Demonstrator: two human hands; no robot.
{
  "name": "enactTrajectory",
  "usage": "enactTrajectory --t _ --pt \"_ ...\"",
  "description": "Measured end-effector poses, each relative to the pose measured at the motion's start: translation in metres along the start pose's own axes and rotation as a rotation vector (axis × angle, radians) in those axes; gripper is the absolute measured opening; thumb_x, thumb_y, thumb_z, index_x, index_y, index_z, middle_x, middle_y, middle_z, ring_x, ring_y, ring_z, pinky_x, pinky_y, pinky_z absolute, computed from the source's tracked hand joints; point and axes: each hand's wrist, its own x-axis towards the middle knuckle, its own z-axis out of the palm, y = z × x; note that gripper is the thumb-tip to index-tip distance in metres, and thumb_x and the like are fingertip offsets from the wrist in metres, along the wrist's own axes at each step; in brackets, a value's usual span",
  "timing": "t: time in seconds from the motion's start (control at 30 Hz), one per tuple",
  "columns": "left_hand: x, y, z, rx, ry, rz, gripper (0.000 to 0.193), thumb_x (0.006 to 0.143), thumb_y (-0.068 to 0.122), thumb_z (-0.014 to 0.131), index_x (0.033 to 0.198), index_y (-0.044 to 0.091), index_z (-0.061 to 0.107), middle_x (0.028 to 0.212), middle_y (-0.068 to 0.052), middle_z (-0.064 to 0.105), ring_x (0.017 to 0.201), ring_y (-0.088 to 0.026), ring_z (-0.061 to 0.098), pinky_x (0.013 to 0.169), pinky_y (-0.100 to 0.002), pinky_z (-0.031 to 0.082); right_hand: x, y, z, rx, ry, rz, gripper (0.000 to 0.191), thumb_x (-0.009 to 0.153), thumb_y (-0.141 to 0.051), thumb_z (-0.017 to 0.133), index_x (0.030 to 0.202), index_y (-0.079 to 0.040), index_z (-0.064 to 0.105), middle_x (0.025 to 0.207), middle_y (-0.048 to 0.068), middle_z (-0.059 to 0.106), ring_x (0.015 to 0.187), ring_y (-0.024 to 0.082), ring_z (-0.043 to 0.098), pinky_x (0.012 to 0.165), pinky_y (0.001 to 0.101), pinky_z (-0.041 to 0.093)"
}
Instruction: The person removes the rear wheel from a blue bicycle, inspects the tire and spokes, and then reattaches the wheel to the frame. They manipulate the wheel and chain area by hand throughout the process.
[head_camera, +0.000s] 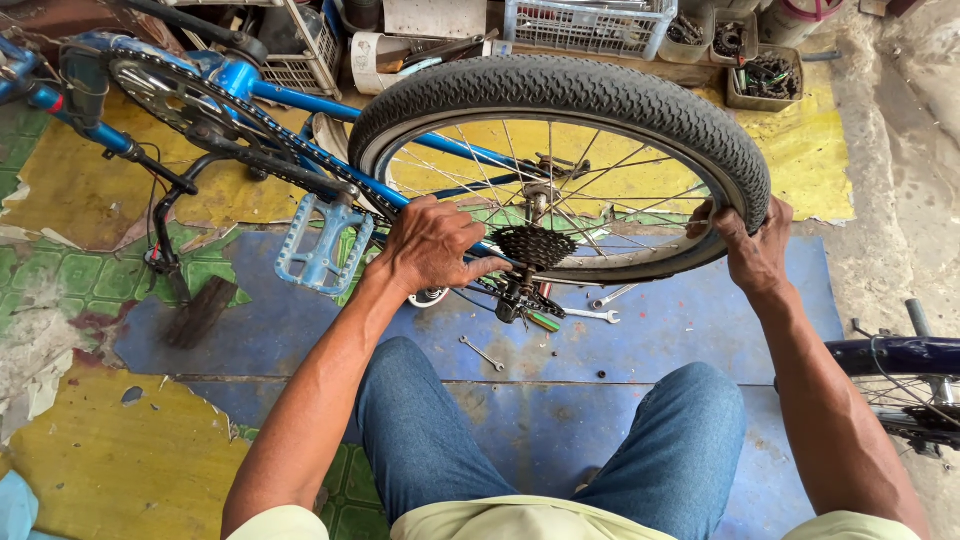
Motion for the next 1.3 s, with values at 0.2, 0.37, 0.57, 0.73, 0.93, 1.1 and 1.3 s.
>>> enactTrajectory --t 0.2,0.37,0.57,0.73,0.93,1.1,1.3 --pt "-0.0001 -0.001 0.0012 0.002 0.011 0.002 0.063 0.08 0.072 0.073 0.061 0.011 0.067 0.055 -0.004 0.058 0.055 -0.023 0.06 0.056 -0.04 0.044 0.0023 0.0002 -0.0007 -0.026 -0.008 -0.018 0.063 0.098 -0.06 0.07 0.112 0.001 0.066 0.089 0.009 0.072 0.079 0.019 0.072 0.074 0.0359 0.061" --pt "-0.0008 -0.0015 0.0043 0.003 0.05 0.032 0.063 0.082 0.071 0.072 0.064 0.011 0.068 0.057 -0.004 0.059 0.055 -0.022 0.06 0.056 -0.04 0.044 0.0001 0.0013 -0.0006 0.0 -0.002 -0.016 0.063 0.099 -0.059 0.071 0.115 0.002 0.065 0.091 0.01 0.071 0.078 0.019 0.072 0.075 0.0356 0.061" --pt "-0.0031 -0.0014 0.0033 0.004 0.01 0.011 0.064 0.083 0.072 0.071 0.064 0.012 0.069 0.056 -0.003 0.06 0.053 -0.021 0.059 0.054 -0.04 0.044 -0.0015 0.0006 0.0018 -0.032 0.019 -0.029 0.065 0.1 -0.061 0.07 0.115 0.003 0.065 0.088 0.01 0.072 0.076 0.019 0.072 0.077 0.0359 0.062" --pt "-0.0018 -0.0011 0.0039 -0.016 0.012 0.007 0.064 0.083 0.073 0.07 0.065 0.012 0.069 0.056 -0.003 0.06 0.053 -0.02 0.06 0.053 -0.039 0.044 -0.0007 -0.0018 0.0011 -0.061 0.012 -0.032 0.067 0.099 -0.062 0.069 0.116 0.002 0.066 0.089 0.01 0.072 0.074 0.019 0.073 0.076 0.036 0.062" --pt "-0.0043 -0.0023 0.005 0.002 0.033 0.021 0.064 0.083 0.073 0.071 0.064 0.012 0.068 0.056 -0.003 0.059 0.054 -0.02 0.06 0.054 -0.039 0.043 0.0005 0.0017 -0.003 0.022 -0.045 -0.022 0.065 0.098 -0.06 0.071 0.117 0.002 0.065 0.093 0.01 0.072 0.082 0.019 0.073 0.078 0.037 0.063" --pt "-0.0028 -0.003 0.0035 0.021 0.043 0.038 0.063 0.082 0.072 0.072 0.063 0.012 0.067 0.056 -0.002 0.058 0.055 -0.02 0.059 0.053 -0.039 0.042 -0.0033 0.0032 -0.0053 0.012 -0.027 -0.011 0.059 0.099 -0.056 0.073 0.111 0.001 0.068 0.093 0.01 0.073 0.083 0.02 0.073 0.081 0.0388 0.063" --pt "-0.0022 -0.0027 0.0031 0.015 0.044 0.029 0.062 0.08 0.073 0.072 0.064 0.012 0.069 0.054 -0.002 0.057 0.052 -0.019 0.058 0.051 -0.038 0.041 -0.0029 0.0006 -0.0066 -0.053 -0.042 -0.005 0.057 0.097 -0.058 0.072 0.107 -0.002 0.07 0.092 0.008 0.074 0.084 0.019 0.075 0.082 0.0378 0.063"
